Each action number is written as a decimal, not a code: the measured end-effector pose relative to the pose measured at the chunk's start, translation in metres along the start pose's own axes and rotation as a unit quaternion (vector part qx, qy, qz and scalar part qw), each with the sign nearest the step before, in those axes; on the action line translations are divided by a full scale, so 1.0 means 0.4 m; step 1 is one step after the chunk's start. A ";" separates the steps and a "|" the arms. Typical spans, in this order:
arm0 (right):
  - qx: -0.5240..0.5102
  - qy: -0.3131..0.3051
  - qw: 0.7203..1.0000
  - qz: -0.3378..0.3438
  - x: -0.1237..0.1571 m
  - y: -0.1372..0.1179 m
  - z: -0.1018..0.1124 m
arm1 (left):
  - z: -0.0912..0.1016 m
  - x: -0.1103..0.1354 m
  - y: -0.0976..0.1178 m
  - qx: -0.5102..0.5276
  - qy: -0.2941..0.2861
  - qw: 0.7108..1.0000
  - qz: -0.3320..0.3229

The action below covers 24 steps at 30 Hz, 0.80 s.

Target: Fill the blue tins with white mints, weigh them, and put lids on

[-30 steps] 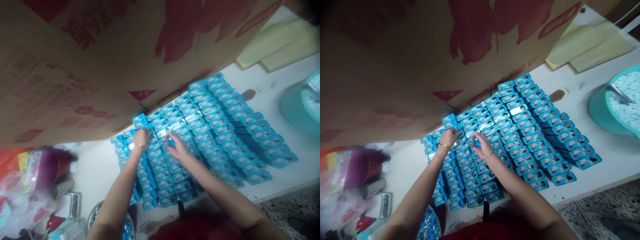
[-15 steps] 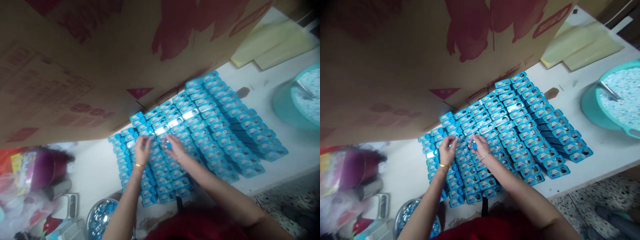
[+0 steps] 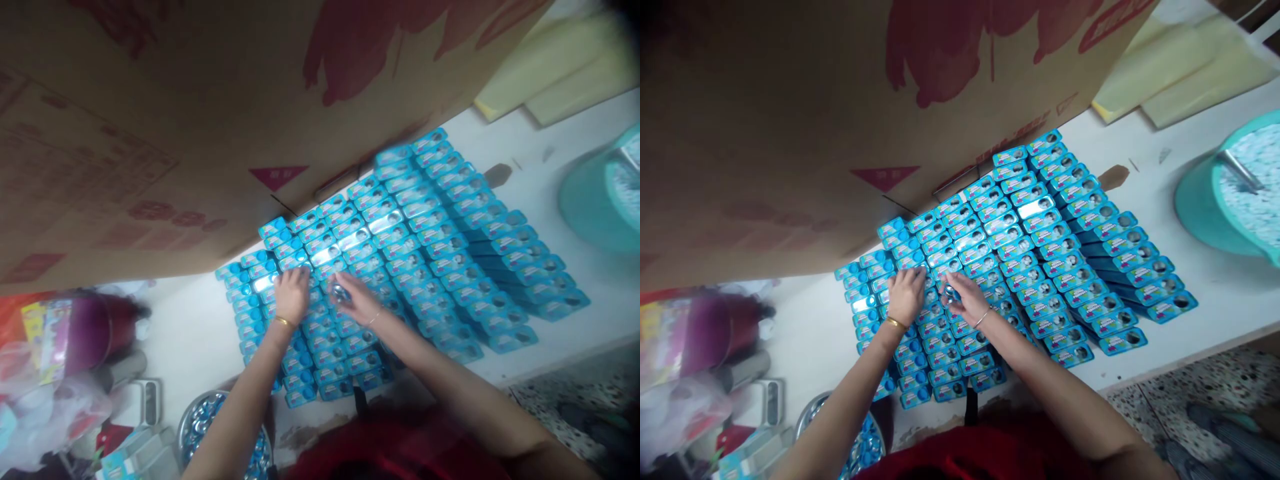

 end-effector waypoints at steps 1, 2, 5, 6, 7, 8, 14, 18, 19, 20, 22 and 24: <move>0.010 0.000 1.000 -0.006 0.000 0.001 -0.003 | -0.004 -0.001 0.005 -0.008 -0.010 1.000 0.007; 0.020 -0.001 1.000 -0.013 0.001 0.002 -0.006 | -0.007 -0.002 0.008 -0.012 -0.018 1.000 0.014; 0.036 -0.009 0.999 -0.040 0.003 0.006 -0.017 | -0.005 -0.010 0.006 0.001 -0.027 0.999 0.026; 0.035 -0.016 0.998 -0.051 0.005 0.008 -0.020 | 0.000 -0.013 0.000 0.014 -0.026 0.999 0.029; 0.031 -0.025 0.997 -0.063 0.007 0.010 -0.023 | 0.006 -0.016 -0.006 0.032 -0.025 0.999 0.027; 0.027 -0.035 0.996 -0.074 0.010 0.012 -0.026 | 0.013 -0.018 -0.011 0.057 -0.024 0.998 0.021; 0.052 -0.053 0.989 -0.126 0.044 0.034 -0.028 | 0.089 0.047 0.028 0.288 0.043 0.955 -0.047; 0.064 -0.054 0.986 -0.143 0.068 0.074 -0.041 | 0.079 0.113 0.095 0.409 0.013 0.911 -0.057; 0.059 -0.050 0.987 -0.142 0.073 0.082 -0.042 | 0.070 0.122 0.093 0.434 0.016 0.900 -0.036; 0.054 -0.044 0.988 -0.138 0.078 0.088 -0.041 | 0.060 0.127 0.085 0.455 0.023 0.890 -0.012; 0.042 -0.035 0.991 -0.123 0.084 0.093 -0.034 | 0.034 0.125 0.050 0.480 0.043 0.875 0.046; 0.023 -0.042 0.993 -0.108 0.087 0.093 -0.027 | 0.007 0.110 0.005 0.475 0.061 0.871 0.111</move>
Point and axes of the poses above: each hand's wrist, its own x-axis away from the middle knuckle, its own z-axis out of the back of the hand, y = z × x, the point moved 7 cm from there along -x, towards the middle knuckle, and after that the axes turned 10 degrees about -y, right-handed, at the moved point
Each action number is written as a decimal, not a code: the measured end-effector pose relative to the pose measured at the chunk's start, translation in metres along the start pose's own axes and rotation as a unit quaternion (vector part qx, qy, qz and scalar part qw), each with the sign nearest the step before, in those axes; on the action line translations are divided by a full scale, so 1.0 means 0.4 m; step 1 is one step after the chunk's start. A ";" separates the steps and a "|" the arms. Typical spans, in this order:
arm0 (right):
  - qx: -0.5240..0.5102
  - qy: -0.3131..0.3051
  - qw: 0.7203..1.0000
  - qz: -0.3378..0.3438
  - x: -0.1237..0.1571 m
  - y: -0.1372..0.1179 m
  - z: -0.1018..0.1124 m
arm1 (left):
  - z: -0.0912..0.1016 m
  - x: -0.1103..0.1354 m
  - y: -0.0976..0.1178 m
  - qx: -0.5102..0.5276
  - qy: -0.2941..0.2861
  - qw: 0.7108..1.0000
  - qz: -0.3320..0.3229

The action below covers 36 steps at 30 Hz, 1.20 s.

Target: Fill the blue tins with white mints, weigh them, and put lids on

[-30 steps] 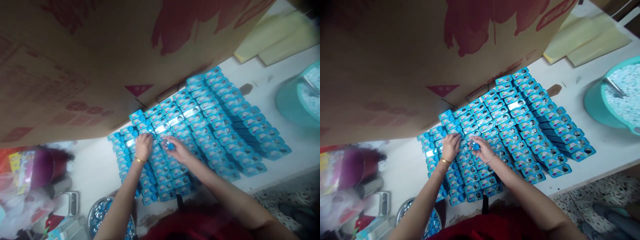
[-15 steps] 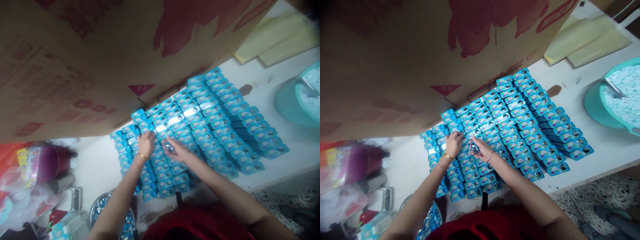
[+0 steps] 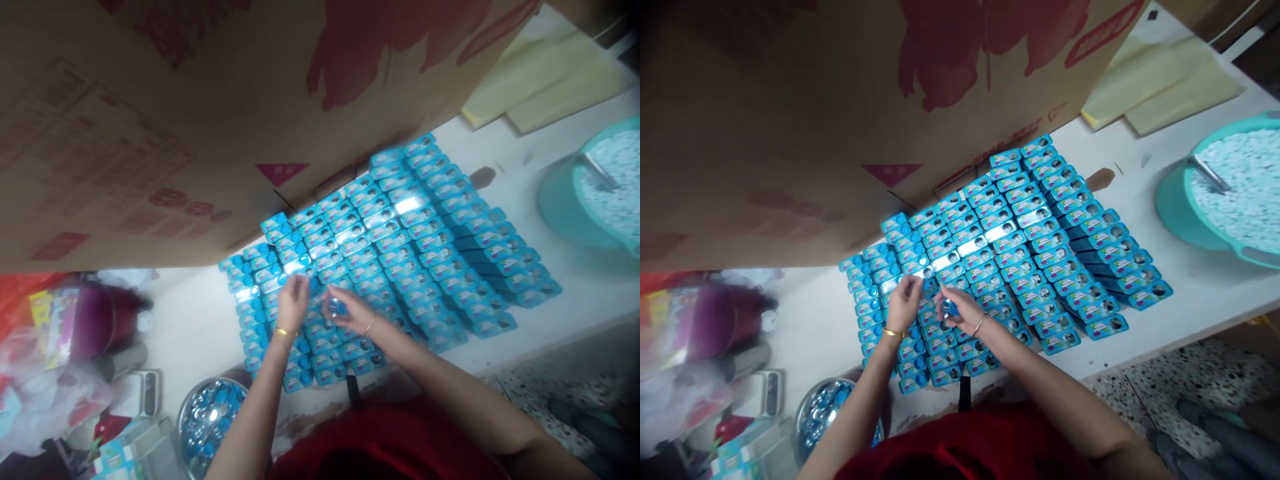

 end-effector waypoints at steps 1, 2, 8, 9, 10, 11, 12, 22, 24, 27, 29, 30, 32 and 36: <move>-0.009 -0.013 1.000 0.007 0.000 -0.001 0.002 | 0.006 -0.016 -0.018 -0.015 0.017 1.000 0.020; -0.017 -0.027 0.999 0.013 0.001 -0.003 0.003 | 0.010 -0.035 -0.031 -0.040 0.026 0.998 0.036; 0.007 -0.035 0.999 0.041 0.004 -0.022 0.014 | 0.010 -0.143 -0.041 -0.262 -0.047 0.954 0.141; 0.010 -0.030 0.999 0.043 0.005 -0.024 0.015 | 0.009 -0.156 -0.043 -0.283 -0.079 0.941 0.166; 0.010 -0.025 0.999 0.043 0.005 -0.024 0.015 | 0.009 -0.167 -0.046 -0.303 -0.111 0.927 0.189; 0.011 -0.019 0.999 0.042 0.004 -0.024 0.016 | 0.009 -0.176 -0.047 -0.325 -0.139 0.912 0.206; 0.010 -0.013 0.999 0.041 0.004 -0.025 0.017 | 0.010 -0.183 -0.049 -0.347 -0.159 0.898 0.218; 0.016 0.019 0.999 0.041 0.009 -0.020 0.025 | -0.004 -0.112 0.024 -0.284 -0.122 0.947 0.087; 0.033 0.029 0.997 0.056 0.013 -0.019 0.025 | -0.028 -0.054 0.069 -0.169 -0.144 0.975 -0.007; 0.055 0.031 0.996 0.065 0.013 -0.012 0.012 | -0.054 0.027 0.108 -0.075 -0.172 0.980 -0.069; 0.079 0.039 0.994 0.066 0.012 -0.006 0.002 | -0.059 0.061 0.113 -0.072 -0.160 0.982 -0.069; 0.091 0.050 0.993 0.064 0.012 -0.002 -0.002 | -0.059 0.072 0.114 -0.075 -0.153 0.983 -0.071; 0.106 0.073 0.990 0.053 0.013 0.008 -0.007 | -0.060 0.088 0.114 -0.075 -0.137 0.985 -0.079; 0.120 0.091 0.988 0.037 0.013 0.027 -0.017 | -0.060 0.106 0.093 -0.056 -0.096 0.993 -0.046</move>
Point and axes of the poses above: each hand's wrist, its own x-axis away from the middle knuckle, its own z-axis out of the back of the hand, y = z × x, the point moved 7 cm from there along -x, towards the middle knuckle, and after that the axes turned 10 degrees about -y, right-handed, at the moved point
